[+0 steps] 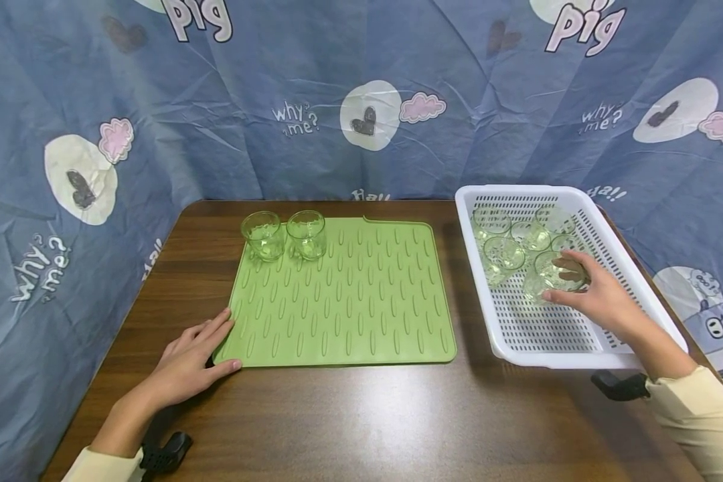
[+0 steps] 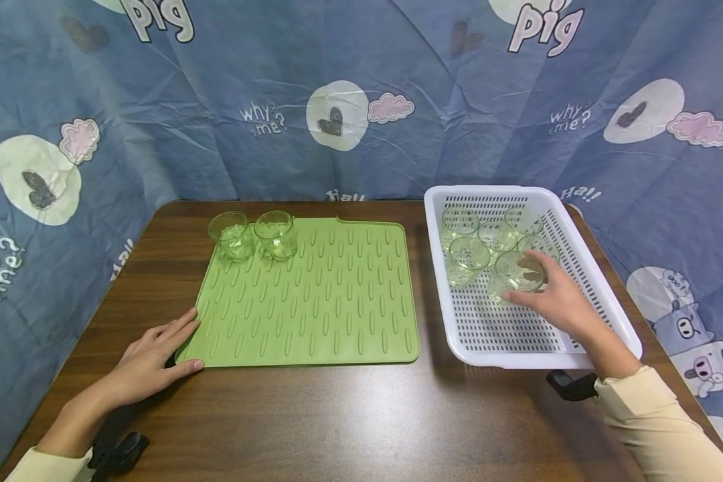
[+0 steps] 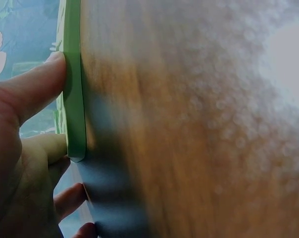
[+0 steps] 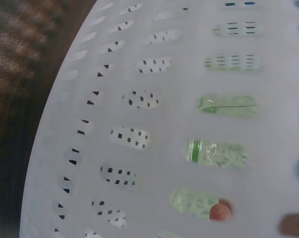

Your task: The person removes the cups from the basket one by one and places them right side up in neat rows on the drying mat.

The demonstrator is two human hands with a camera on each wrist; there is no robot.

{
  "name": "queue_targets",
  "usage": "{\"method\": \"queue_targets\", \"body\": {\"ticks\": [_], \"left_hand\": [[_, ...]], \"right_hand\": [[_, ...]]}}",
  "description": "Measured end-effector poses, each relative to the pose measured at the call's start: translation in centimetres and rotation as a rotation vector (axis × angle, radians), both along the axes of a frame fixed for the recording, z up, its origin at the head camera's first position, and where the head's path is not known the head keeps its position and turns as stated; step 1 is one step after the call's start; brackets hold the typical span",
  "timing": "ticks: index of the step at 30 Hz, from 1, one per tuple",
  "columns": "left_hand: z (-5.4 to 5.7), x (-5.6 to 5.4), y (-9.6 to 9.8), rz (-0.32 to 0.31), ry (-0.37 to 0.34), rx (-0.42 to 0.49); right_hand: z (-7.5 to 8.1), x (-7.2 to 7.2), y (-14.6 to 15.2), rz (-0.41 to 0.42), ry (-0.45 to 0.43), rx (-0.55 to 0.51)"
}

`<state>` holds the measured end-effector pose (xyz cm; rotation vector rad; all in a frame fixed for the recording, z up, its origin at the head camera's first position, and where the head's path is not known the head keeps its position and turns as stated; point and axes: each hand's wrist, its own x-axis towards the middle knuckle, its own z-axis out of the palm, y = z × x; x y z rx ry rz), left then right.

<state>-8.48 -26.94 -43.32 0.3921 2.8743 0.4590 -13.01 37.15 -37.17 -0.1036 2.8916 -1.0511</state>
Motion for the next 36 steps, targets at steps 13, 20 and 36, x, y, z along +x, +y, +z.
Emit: {"method": "queue_targets", "body": {"ticks": [13, 20, 36], "left_hand": [[0.1, 0.0, -0.1, 0.007, -0.007, 0.001], [0.0, 0.0, -0.1, -0.001, -0.007, 0.003], [0.2, 0.1, 0.0, 0.002, -0.015, 0.013]], "right_hand": [[1.8, 1.4, 0.6, -0.123, 0.093, -0.069], [2.4, 1.7, 0.4, -0.141, 0.151, -0.169], [5.6, 1.2, -2.6, -0.088, 0.232, -0.203]]}}
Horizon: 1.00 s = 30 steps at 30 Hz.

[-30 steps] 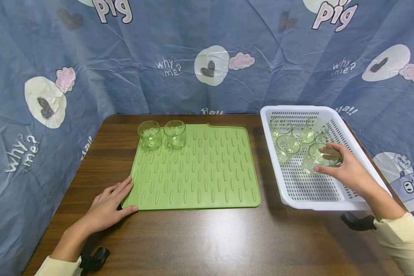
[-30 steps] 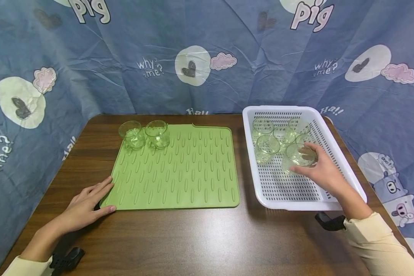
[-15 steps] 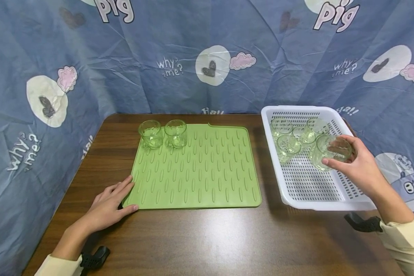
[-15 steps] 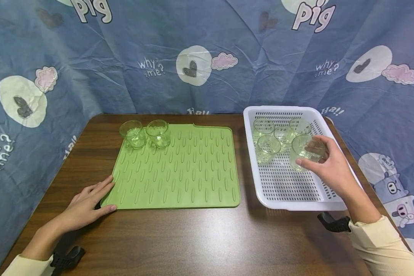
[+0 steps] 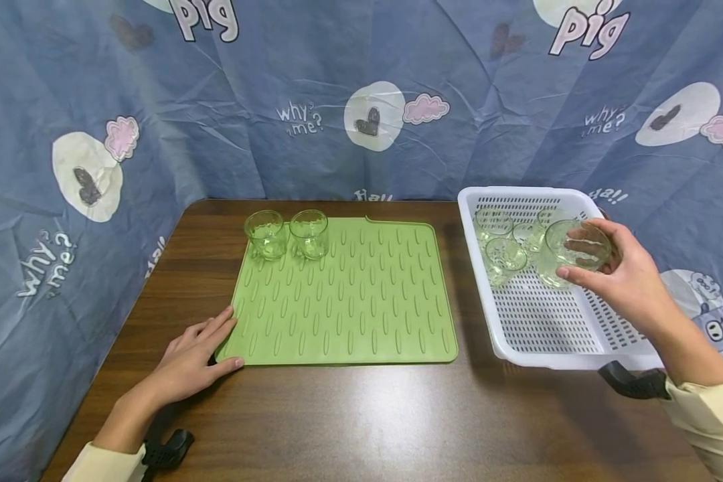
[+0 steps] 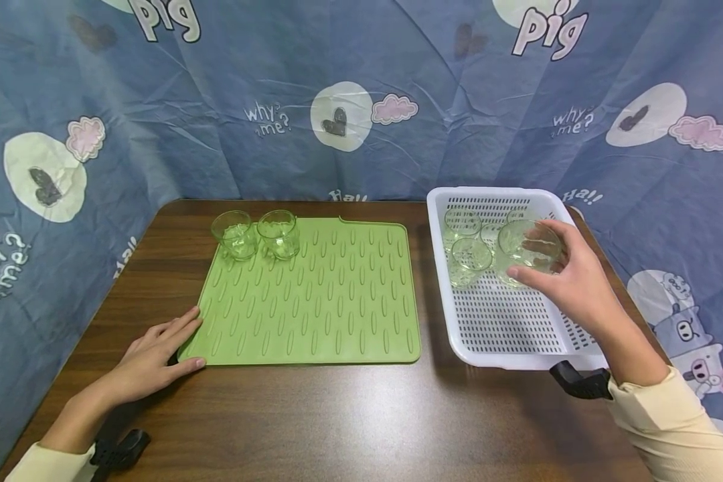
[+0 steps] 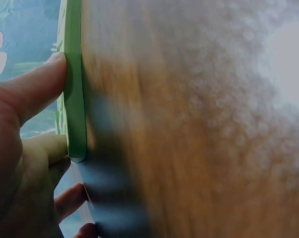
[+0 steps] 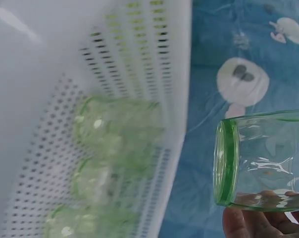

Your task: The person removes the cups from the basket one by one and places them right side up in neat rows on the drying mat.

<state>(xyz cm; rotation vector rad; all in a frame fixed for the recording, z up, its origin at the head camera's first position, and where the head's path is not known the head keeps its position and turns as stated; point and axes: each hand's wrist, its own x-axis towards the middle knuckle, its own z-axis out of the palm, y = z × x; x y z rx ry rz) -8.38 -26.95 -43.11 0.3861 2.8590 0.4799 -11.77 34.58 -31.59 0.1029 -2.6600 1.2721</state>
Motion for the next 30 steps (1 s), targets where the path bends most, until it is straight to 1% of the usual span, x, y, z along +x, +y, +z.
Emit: {"method": "queue_targets", "body": {"ticks": [3, 7, 13, 20, 26, 30], "left_hand": [[0.0, 0.0, 0.0, 0.000, 0.005, -0.006], [0.0, 0.0, 0.0, -0.001, 0.004, -0.005], [0.1, 0.1, 0.2, 0.005, 0.005, 0.000], [0.1, 0.2, 0.2, 0.005, 0.009, -0.001], [0.0, 0.2, 0.2, 0.007, 0.003, 0.013], [0.2, 0.1, 0.1, 0.008, 0.002, 0.011]], "right_hand": [[1.0, -0.2, -0.9, 0.026, 0.027, -0.015], [2.2, -0.9, -2.5, 0.073, 0.041, -0.010], [3.1, -2.2, -5.3, 0.146, 0.066, -0.010], [3.6, -3.8, -8.2, 0.171, -0.011, 0.068], [3.9, -5.3, -10.6, 0.226, -0.040, 0.027], [3.4, -6.6, -12.1, 0.261, -0.061, 0.006]]}}
